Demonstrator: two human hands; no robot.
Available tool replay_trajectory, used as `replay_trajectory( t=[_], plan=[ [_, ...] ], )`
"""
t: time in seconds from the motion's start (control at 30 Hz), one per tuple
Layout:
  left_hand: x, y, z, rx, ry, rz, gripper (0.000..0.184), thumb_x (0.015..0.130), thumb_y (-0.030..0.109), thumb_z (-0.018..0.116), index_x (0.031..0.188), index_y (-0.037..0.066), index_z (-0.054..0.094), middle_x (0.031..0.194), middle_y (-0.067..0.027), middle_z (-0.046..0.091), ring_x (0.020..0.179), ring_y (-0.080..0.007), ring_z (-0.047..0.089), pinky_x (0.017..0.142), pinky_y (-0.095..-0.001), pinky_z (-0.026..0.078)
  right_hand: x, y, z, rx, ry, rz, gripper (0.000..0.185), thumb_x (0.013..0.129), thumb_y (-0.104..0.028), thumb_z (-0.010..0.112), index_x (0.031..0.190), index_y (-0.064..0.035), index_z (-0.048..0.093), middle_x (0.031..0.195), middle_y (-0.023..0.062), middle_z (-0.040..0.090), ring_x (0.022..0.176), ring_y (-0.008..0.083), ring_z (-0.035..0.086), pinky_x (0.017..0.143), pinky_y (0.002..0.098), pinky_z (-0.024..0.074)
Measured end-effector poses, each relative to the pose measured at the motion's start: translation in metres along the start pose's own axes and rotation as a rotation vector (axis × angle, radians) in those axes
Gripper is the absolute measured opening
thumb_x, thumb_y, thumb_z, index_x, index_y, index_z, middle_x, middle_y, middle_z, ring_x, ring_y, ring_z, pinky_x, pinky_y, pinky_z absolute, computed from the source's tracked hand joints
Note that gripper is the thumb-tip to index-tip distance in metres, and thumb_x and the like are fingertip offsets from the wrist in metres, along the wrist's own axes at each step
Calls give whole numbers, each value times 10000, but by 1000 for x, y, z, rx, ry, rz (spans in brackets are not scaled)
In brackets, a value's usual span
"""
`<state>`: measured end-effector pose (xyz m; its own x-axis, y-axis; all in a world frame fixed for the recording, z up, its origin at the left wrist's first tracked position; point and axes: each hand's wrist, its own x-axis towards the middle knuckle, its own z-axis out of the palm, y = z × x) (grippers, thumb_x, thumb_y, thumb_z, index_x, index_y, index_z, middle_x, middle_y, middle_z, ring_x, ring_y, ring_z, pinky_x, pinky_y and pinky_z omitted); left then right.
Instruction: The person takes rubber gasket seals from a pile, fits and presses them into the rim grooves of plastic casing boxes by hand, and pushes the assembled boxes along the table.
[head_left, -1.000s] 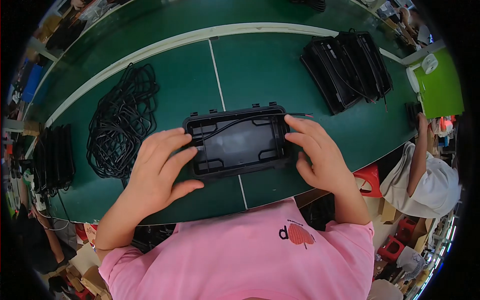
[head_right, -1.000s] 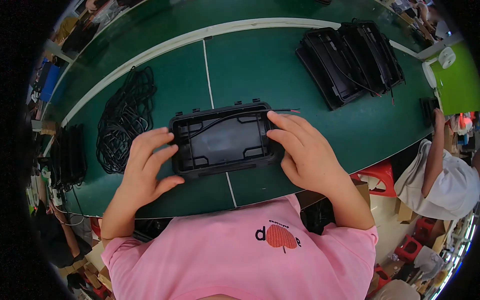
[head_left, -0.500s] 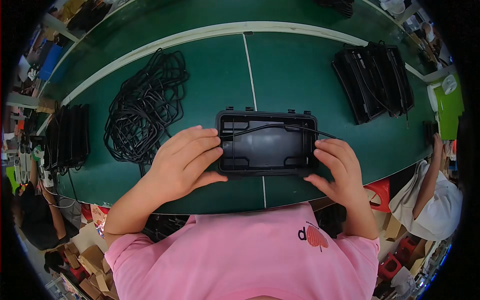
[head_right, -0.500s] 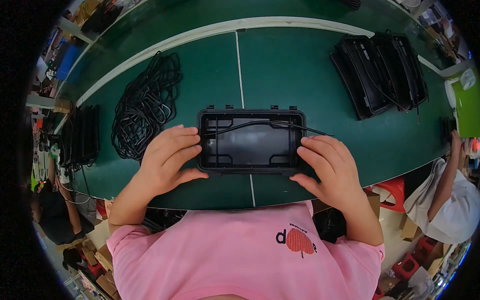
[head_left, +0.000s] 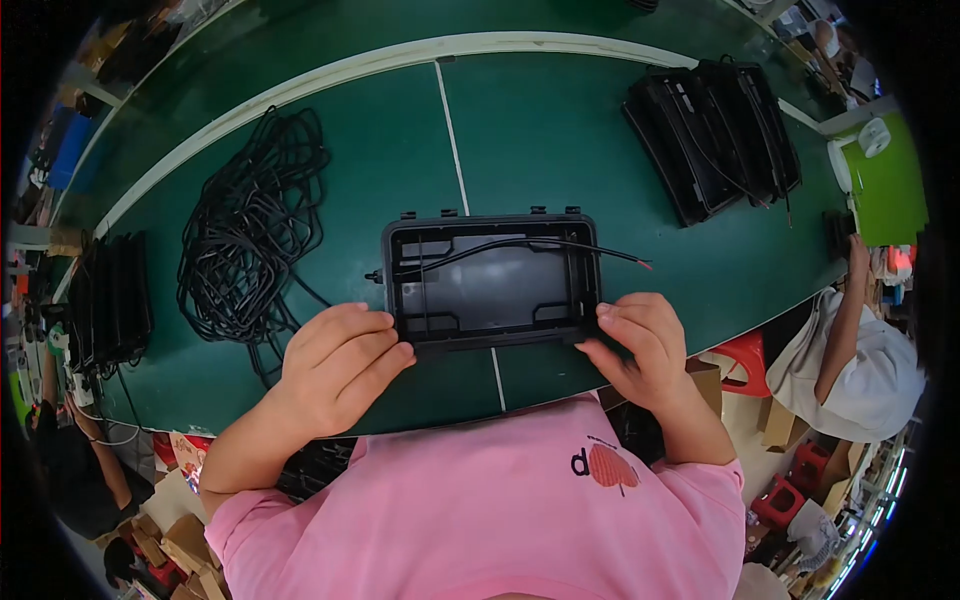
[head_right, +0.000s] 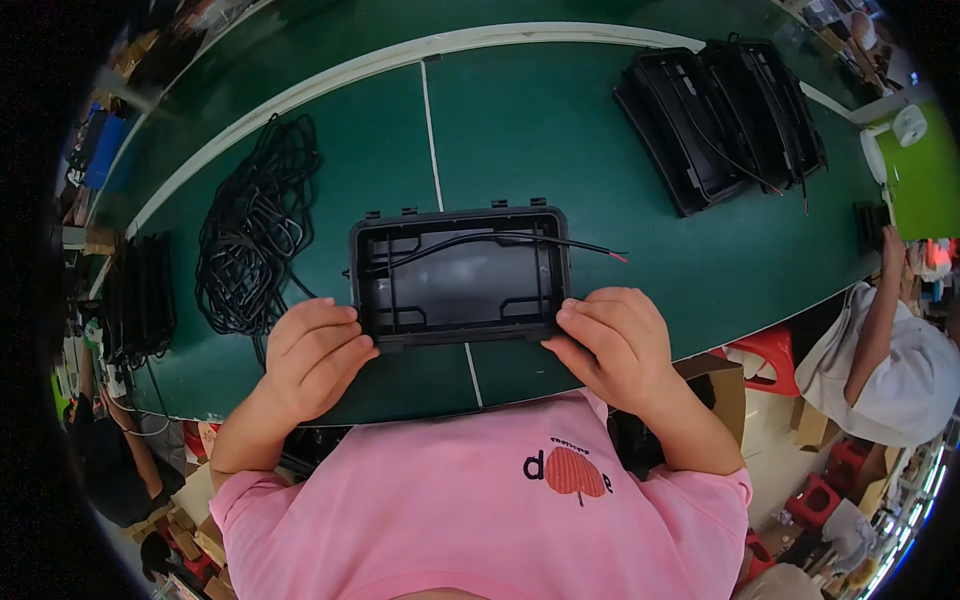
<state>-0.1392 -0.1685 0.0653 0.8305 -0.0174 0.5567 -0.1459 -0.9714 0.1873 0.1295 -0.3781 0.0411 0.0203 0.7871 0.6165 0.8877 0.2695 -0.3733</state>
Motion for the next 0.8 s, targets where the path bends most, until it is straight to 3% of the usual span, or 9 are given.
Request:
replay_trajectory(
  t=[0.2, 0.53, 0.63, 0.8],
  plan=[
    [-3, 3, 4, 5, 10, 5, 332, 622, 6, 788, 931, -2, 669, 922, -113, 633, 895, -307, 632, 768, -420, 555, -10, -3, 10, -15, 111, -1, 411, 644, -59, 842, 991, -36, 622, 914, 90, 667, 750, 263, 619, 628, 350, 481],
    [-5, 7, 14, 42, 31, -11, 334, 619, -47, 746, 942, -11, 669, 916, -117, 593, 889, -315, 621, 749, -409, 559, -13, -9, 10, -125, -3, 6, 368, 643, -50, 819, 987, -45, 688, 954, 83, 635, 784, 259, 599, 635, 348, 480],
    [-3, 9, 15, 61, 30, 18, 332, 618, -38, 742, 941, -14, 668, 911, -115, 589, 875, -316, 616, 742, -409, 555, -15, -8, 10, -126, -10, -25, 378, 642, -51, 810, 1005, -46, 705, 974, 84, 620, 808, 263, 591, 645, 353, 477],
    [-5, 17, 19, 128, 42, -35, 378, 646, 108, 754, 1008, 18, 692, 941, -119, 566, 919, -324, 595, 759, -438, 537, -14, -13, 10, -197, -14, -10, 391, 637, -68, 791, 1019, -76, 711, 981, 78, 615, 812, 262, 585, 657, 358, 462]
  ],
)
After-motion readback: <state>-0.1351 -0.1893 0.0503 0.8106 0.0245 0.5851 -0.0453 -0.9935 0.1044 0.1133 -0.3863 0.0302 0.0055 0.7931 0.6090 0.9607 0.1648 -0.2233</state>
